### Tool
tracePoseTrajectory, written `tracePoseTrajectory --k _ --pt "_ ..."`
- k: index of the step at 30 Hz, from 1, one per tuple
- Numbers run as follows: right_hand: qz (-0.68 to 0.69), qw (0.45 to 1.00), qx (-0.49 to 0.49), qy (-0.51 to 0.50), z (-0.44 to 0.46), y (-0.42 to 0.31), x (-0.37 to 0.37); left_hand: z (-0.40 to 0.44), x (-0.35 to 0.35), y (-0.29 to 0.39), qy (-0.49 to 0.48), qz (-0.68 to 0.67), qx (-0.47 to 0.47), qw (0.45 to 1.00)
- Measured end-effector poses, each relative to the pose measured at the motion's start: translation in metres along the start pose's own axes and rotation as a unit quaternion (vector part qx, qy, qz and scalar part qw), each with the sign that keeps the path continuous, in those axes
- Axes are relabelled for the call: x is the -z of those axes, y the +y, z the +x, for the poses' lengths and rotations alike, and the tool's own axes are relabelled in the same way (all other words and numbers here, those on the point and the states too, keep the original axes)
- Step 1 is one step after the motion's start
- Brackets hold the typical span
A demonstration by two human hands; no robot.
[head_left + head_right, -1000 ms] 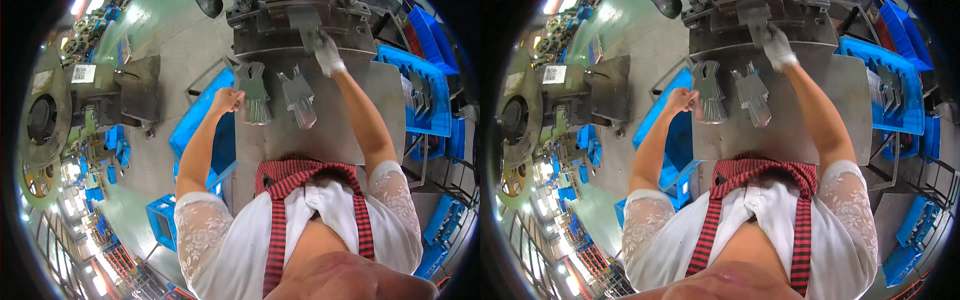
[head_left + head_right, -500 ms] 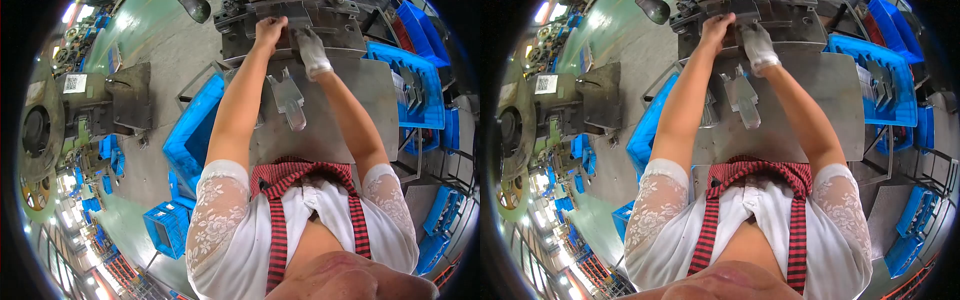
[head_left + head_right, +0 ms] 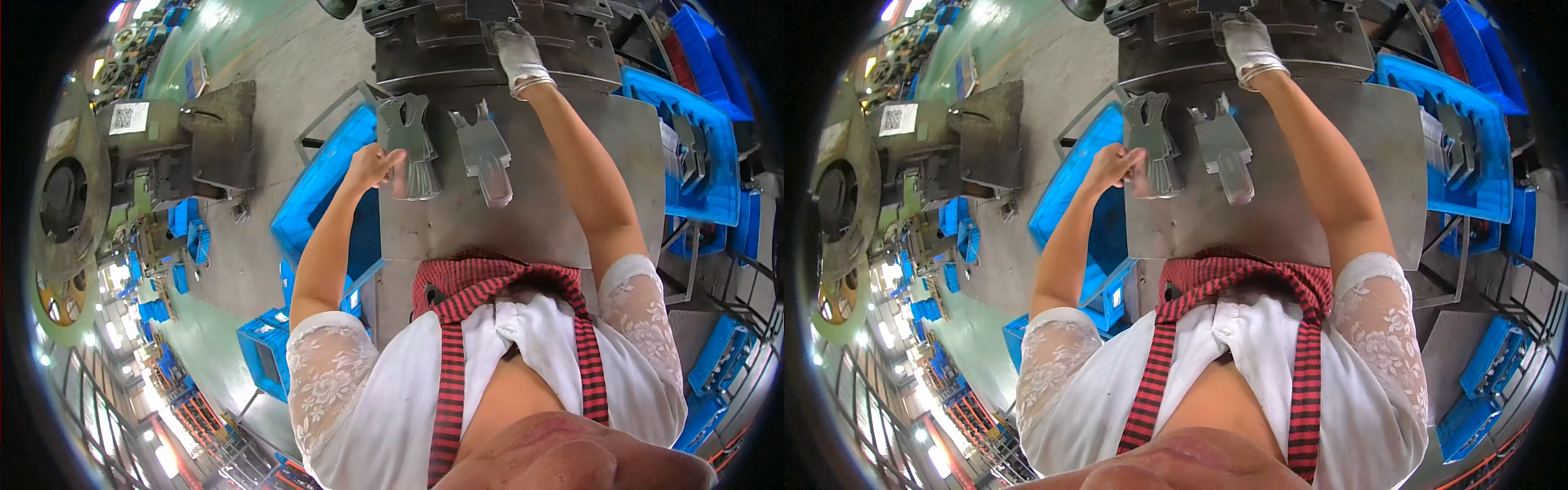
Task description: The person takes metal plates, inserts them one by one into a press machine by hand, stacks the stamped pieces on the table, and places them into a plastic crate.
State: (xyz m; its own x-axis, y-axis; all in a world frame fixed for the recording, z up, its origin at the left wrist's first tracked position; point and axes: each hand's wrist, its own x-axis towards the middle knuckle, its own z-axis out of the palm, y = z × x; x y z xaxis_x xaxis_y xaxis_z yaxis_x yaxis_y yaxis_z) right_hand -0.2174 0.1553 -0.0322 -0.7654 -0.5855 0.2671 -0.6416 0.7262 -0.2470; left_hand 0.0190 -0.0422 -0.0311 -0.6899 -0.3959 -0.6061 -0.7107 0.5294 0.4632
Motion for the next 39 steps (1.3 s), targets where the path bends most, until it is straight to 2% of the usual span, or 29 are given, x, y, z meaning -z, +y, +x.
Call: tracePoseTrajectory --k 3,4,6,7,8,9,10,12,13,14,16,17,18,20,21,22,23,24,25,26,27,28,30,32,33,34,36,38,39 --pt "0.134 0.99 -0.047 -0.006 0.001 0.003 -0.005 0.01 0.006 -0.03 0.078 -0.06 -0.029 0.995" --pt "0.015 1.0 -0.018 0.01 -0.001 0.001 0.002 0.01 0.014 -0.031 0.093 -0.092 -0.054 0.99" --pt "-0.221 0.974 0.038 0.041 -0.007 -0.004 0.015 0.01 0.028 -0.032 0.122 -0.155 -0.104 0.975" --pt "-0.043 0.997 -0.005 0.059 -0.002 0.001 0.005 0.003 0.032 -0.014 0.12 -0.269 -0.103 0.95" --pt "0.14 0.986 -0.052 0.073 0.003 0.008 -0.017 -0.01 0.034 0.013 0.115 -0.376 -0.099 0.914" --pt "0.237 0.964 -0.082 0.093 0.006 0.013 -0.026 -0.019 0.031 0.035 0.105 -0.477 -0.093 0.868" --pt "0.332 0.929 -0.107 0.119 0.008 0.016 -0.034 -0.014 0.028 0.051 0.096 -0.512 -0.118 0.846" --pt "0.37 0.906 -0.131 0.159 0.002 0.017 -0.042 -0.014 0.016 0.084 0.056 -0.556 -0.153 0.815" --pt "0.366 0.906 -0.171 0.127 -0.021 -0.001 -0.009 -0.016 0.009 0.103 0.024 -0.564 -0.17 0.808" --pt "0.539 0.822 -0.096 0.156 -0.039 0.005 -0.033 -0.001 -0.004 0.112 0.037 -0.535 -0.217 0.816" --pt "0.275 0.938 -0.077 0.198 -0.091 -0.003 -0.02 0.025 -0.027 0.127 0.039 -0.525 -0.275 0.805" --pt "0.519 0.834 -0.182 -0.047 -0.12 -0.02 0.021 0.034 -0.037 0.135 0.025 -0.543 -0.283 0.79" --pt "0.52 0.84 -0.153 -0.031 -0.154 -0.019 -0.008 0.037 -0.044 0.15 0.047 -0.531 -0.282 0.798" --pt "0.384 0.906 -0.138 -0.109 -0.189 -0.021 -0.009 0.052 -0.055 0.184 0.062 -0.517 -0.274 0.808" --pt "0.242 0.94 -0.139 -0.198 -0.172 -0.031 0.042 0.069 -0.053 0.197 0.067 -0.514 -0.273 0.81" --pt "0.093 0.945 -0.136 -0.283 -0.163 -0.037 0.068 0.079 -0.05 0.204 0.092 -0.509 -0.258 0.816" --pt "0.073 0.967 -0.163 -0.184 -0.155 -0.014 0.036 0.087 -0.048 0.211 0.117 -0.503 -0.245 0.821" --pt "-0.102 0.991 -0.016 -0.081 -0.137 0.005 0.026 0.096 -0.045 0.217 0.141 -0.497 -0.232 0.824" --pt "0.058 0.997 -0.055 -0.003 -0.109 0.014 0.016 0.115 -0.048 0.222 0.19 -0.479 -0.233 0.825" --pt "0.219 0.97 -0.067 0.084 -0.08 0.023 0.006 0.137 -0.055 0.223 0.238 -0.459 -0.233 0.823" --pt "0.297 0.945 -0.113 0.082 -0.053 0.009 0.017 0.148 -0.059 0.222 0.288 -0.439 -0.233 0.819" --pt "0.375 0.91 -0.158 0.078 -0.034 -0.001 0.026 0.147 -0.058 0.219 0.288 -0.398 -0.24 0.837" --pt "0.322 0.936 -0.108 0.096 -0.011 0.003 0.004 0.144 -0.046 0.211 0.291 -0.315 -0.254 0.867" --pt "0.212 0.97 -0.061 0.104 -0.002 0.006 -0.006 0.093 -0.013 0.195 0.121 -0.268 -0.205 0.933" --pt "0.13 0.985 -0.038 0.104 -0.002 0.009 -0.007 0.084 0.0 0.174 0.221 -0.059 -0.272 0.935" --pt "0.048 0.993 -0.017 0.109 0.0 0.011 -0.007 0.065 0.003 0.151 0.278 0.054 -0.223 0.933" --pt "0.058 0.995 -0.016 0.078 0.0 0.011 -0.005 0.023 0.017 0.111 0.191 0.261 -0.096 0.941" --pt "0.027 0.999 -0.002 0.034 -0.002 0.009 0.007 0.01 0.018 0.058 0.071 0.324 -0.046 0.942" --pt "0.037 0.998 0.003 0.051 -0.003 0.007 0.007 0.003 0.018 0.041 0.008 0.351 -0.017 0.936"
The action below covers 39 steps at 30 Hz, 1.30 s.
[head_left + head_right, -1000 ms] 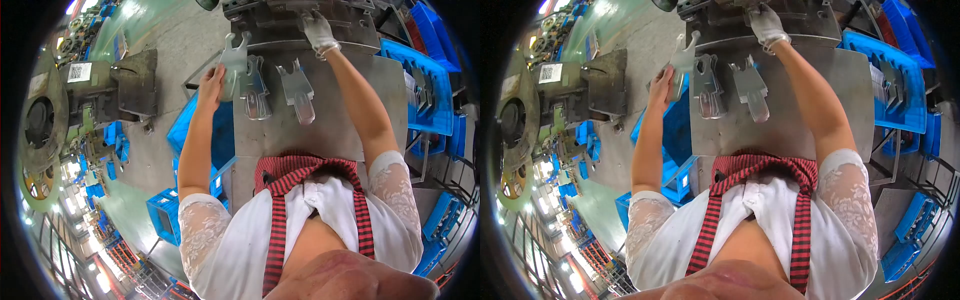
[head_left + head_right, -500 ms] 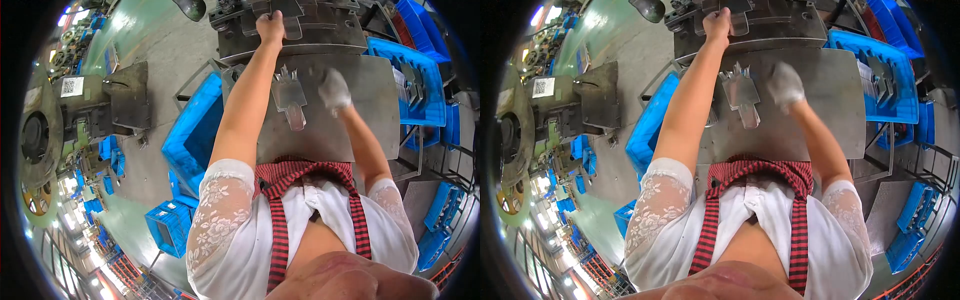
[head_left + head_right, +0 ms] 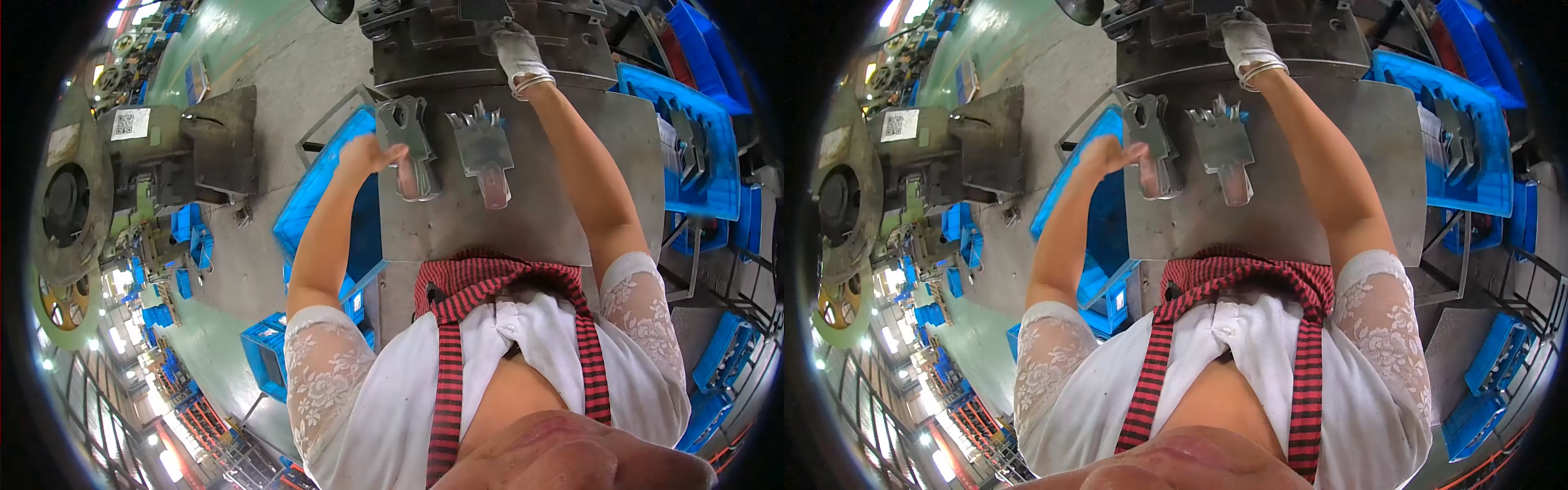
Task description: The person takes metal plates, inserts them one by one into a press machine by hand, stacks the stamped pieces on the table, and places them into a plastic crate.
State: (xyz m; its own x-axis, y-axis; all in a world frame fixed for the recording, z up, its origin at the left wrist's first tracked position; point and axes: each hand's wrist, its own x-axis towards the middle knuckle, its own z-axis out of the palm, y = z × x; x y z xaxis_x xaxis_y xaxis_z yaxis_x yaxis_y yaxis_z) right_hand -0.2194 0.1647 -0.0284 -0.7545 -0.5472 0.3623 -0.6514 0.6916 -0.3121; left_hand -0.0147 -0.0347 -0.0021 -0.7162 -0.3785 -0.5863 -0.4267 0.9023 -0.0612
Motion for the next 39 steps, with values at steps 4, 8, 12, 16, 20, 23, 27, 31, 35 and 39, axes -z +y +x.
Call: tracePoseTrajectory --k 4,8,12,16,20,23,27,31,35,39 --pt "0.039 0.997 0.011 0.067 -0.016 -0.002 -0.005 0.004 -0.045 -0.038 0.001 -0.362 -0.053 0.931" --pt "-0.061 0.994 0.052 0.079 -0.033 0.021 -0.031 -0.007 -0.004 -0.027 0.074 -0.531 -0.09 0.839" --pt "0.612 0.764 -0.202 -0.006 -0.114 -0.018 0.004 -0.017 0.037 -0.002 0.121 -0.616 -0.13 0.767" --pt "0.336 0.915 -0.156 -0.16 -0.195 -0.029 0.009 0.007 0.022 0.034 0.119 -0.684 -0.138 0.706" --pt "0.123 0.937 -0.248 -0.213 -0.17 -0.04 0.035 0.017 0.01 0.059 0.114 -0.723 -0.116 0.671" --pt "0.223 0.919 -0.283 -0.161 -0.158 -0.033 0.0 0.015 0.011 0.059 0.132 -0.733 -0.115 0.657" --pt "0.69 0.657 -0.301 -0.036 -0.171 -0.017 -0.05 0.012 0.002 0.041 0.154 -0.759 -0.104 0.624" --pt "0.823 0.493 -0.277 0.058 -0.174 -0.024 -0.041 0.002 -0.022 0.029 0.143 -0.811 -0.07 0.563" --pt "0.78 0.589 -0.21 0.021 -0.15 -0.03 -0.029 -0.004 -0.041 0.03 0.143 -0.846 -0.051 0.51" --pt "0.666 0.71 -0.228 -0.023 -0.129 -0.007 -0.063 -0.005 -0.051 0.037 0.148 -0.866 -0.039 0.477"
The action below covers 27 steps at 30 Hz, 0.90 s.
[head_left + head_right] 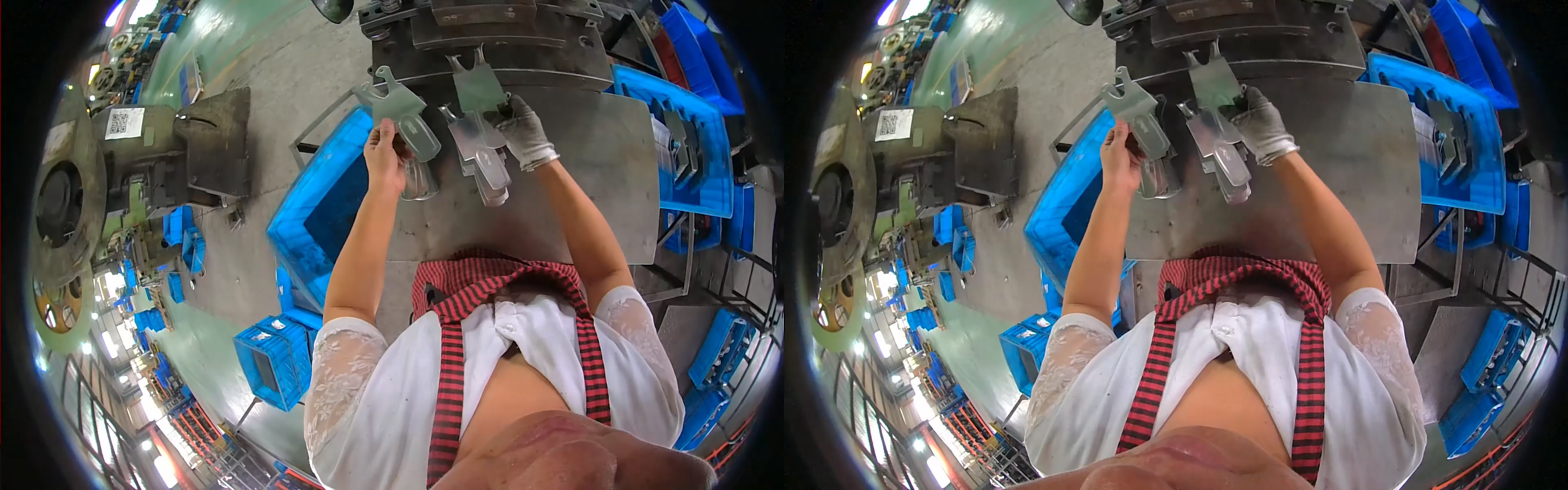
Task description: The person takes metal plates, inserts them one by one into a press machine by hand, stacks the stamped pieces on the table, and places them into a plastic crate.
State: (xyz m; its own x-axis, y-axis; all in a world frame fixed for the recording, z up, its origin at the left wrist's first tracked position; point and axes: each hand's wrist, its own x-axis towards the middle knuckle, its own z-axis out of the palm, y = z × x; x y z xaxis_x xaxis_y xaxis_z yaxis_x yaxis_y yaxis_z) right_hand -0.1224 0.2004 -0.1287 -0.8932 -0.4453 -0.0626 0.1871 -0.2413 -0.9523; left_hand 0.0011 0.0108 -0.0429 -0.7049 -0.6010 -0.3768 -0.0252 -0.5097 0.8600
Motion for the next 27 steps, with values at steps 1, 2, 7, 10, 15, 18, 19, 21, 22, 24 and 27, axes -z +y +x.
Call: tracePoseTrajectory --k 1,2,7,10,15,18,19,21,22,24,27 --pt "-0.062 0.998 -0.01 0.002 -0.002 -0.005 0.0 -0.002 0.0 -0.001 -0.003 0.002 0.003 1.0" --pt "-0.123 0.992 -0.021 0.004 -0.005 -0.011 -0.001 -0.004 -0.001 0.0 -0.006 0.005 0.006 1.0" --pt "0.305 0.95 -0.068 -0.019 -0.034 -0.029 0.016 -0.006 -0.002 -0.004 0.016 -0.032 -0.015 0.999" --pt "-0.117 0.993 -0.014 0.009 -0.039 -0.033 0.002 -0.002 -0.01 -0.003 0.0 -0.055 -0.029 0.998" --pt "-0.623 0.768 -0.072 -0.125 -0.068 -0.092 -0.009 -0.007 -0.03 0.013 -0.032 -0.014 -0.023 0.999" --pt "-0.488 0.87 -0.031 -0.063 -0.06 -0.091 -0.007 -0.001 -0.048 0.01 -0.098 0.078 -0.041 0.991" --pt "-0.387 0.922 0.005 -0.017 -0.049 -0.085 -0.005 0.002 -0.06 0.007 -0.12 0.104 -0.028 0.987" --pt "-0.243 0.966 0.092 0.015 -0.025 -0.071 -0.01 0.005 -0.096 0.003 -0.166 0.158 -0.04 0.973" --pt "-0.206 0.969 0.138 0.001 -0.012 -0.061 -0.019 0.009 -0.107 0.003 -0.187 0.186 -0.046 0.964" --pt "-0.168 0.974 0.152 0.02 0.008 -0.062 -0.031 0.028 -0.108 0.009 -0.195 0.226 -0.115 0.947" --pt "-0.16 0.978 0.084 0.101 0.038 -0.092 -0.037 0.03 -0.071 0.016 -0.039 0.546 -0.366 0.752"
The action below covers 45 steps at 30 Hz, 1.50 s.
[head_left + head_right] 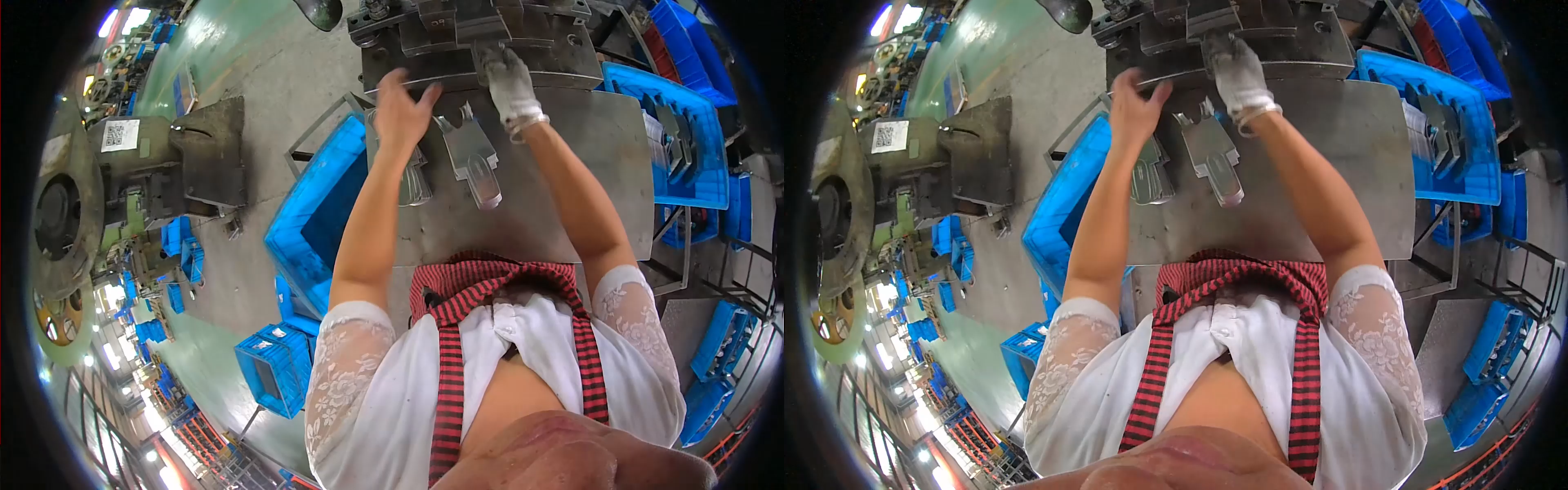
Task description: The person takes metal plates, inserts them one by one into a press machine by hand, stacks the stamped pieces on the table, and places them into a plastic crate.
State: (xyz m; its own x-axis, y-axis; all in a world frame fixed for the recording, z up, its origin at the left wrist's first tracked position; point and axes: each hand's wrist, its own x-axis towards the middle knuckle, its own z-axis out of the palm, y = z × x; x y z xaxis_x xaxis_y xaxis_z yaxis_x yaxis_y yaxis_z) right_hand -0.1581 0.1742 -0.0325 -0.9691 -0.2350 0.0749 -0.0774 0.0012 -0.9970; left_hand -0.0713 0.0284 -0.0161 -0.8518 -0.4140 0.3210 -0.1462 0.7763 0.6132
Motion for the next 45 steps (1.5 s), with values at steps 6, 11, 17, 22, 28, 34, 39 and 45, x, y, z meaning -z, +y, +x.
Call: tracePoseTrajectory --k 6,11,17,22,28,34,39,45 --pt "-0.189 0.98 -0.019 -0.066 0.058 0.0 -0.004 -0.092 0.031 -0.102 -0.128 -0.009 0.278 0.952" --pt "-0.422 0.89 0.132 -0.112 0.071 0.016 0.002 -0.095 0.053 -0.112 -0.126 -0.055 0.248 0.959" --pt "-0.294 0.948 0.073 -0.098 0.058 -0.001 0.0 -0.076 0.058 -0.079 -0.117 -0.029 0.333 0.935" --pt "-0.446 0.877 0.143 -0.107 0.066 -0.003 0.004 -0.077 0.065 -0.109 -0.152 -0.145 0.294 0.932" --pt "-0.272 0.959 0.071 0.027 0.058 0.013 -0.001 -0.036 0.089 -0.068 -0.037 -0.315 0.273 0.908" --pt "-0.025 0.991 0.02 -0.126 -0.07 0.058 0.028 0.012 0.015 0.01 -0.103 -0.485 0.239 0.835" --pt "-0.486 0.849 -0.061 -0.198 -0.1 -0.022 0.05 0.071 -0.052 0.04 -0.124 -0.511 0.211 0.824" --pt "-0.146 0.989 0.036 0.015 0.032 -0.01 0.01 0.117 -0.084 0.019 -0.043 -0.42 0.214 0.881"
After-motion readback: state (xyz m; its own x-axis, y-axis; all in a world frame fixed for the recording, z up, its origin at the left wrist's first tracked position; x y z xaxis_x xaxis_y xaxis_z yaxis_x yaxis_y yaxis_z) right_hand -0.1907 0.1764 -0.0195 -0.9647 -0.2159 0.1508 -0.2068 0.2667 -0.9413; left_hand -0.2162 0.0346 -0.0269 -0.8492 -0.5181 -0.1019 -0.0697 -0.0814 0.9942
